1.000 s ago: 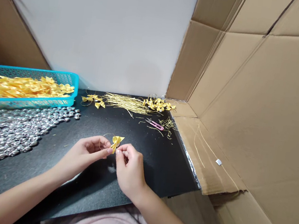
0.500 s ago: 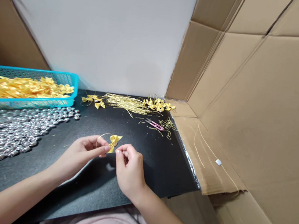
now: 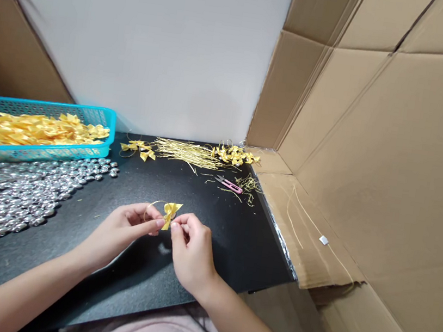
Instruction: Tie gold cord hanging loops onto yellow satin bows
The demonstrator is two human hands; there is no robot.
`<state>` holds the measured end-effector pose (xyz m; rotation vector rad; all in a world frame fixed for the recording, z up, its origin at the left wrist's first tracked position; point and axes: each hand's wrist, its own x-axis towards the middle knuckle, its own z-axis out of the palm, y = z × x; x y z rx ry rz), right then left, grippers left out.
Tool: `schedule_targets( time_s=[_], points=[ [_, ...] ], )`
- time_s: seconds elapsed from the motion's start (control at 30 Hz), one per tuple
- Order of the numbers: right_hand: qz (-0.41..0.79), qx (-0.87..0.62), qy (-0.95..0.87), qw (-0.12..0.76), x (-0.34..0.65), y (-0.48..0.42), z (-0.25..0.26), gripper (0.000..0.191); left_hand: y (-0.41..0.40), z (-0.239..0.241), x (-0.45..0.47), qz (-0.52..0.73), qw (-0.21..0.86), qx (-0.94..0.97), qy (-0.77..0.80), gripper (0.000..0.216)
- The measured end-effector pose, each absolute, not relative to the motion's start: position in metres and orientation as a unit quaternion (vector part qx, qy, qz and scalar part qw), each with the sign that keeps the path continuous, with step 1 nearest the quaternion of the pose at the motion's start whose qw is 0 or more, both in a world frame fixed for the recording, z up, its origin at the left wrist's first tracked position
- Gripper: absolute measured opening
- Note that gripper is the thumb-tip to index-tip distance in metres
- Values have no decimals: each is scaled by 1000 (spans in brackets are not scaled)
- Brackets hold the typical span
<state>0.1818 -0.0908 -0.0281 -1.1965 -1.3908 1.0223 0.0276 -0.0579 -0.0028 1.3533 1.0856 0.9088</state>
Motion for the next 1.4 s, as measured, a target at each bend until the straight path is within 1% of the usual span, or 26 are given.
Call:
schedule_targets(
  time_s=[0.33, 0.57, 0.7, 0.83, 1.4],
  points=[
    [450, -467, -563, 513, 181, -90, -27, 18, -57, -5, 28, 388, 559, 579, 449, 22],
    [447, -474, -563, 509, 181, -90, -27, 19, -58, -5, 28, 382, 574, 572, 444, 19],
    [442, -479, -564, 507, 181, -90, -26, 18, -58, -3, 29, 382, 559, 583, 449, 22],
    [437, -480, -567, 507, 181, -90, -26, 17, -57, -3, 31, 389, 567, 572, 447, 25],
    [426, -488, -571, 504, 181, -89, -27, 16, -54, -11, 28, 387, 590, 569, 422, 25]
  ],
)
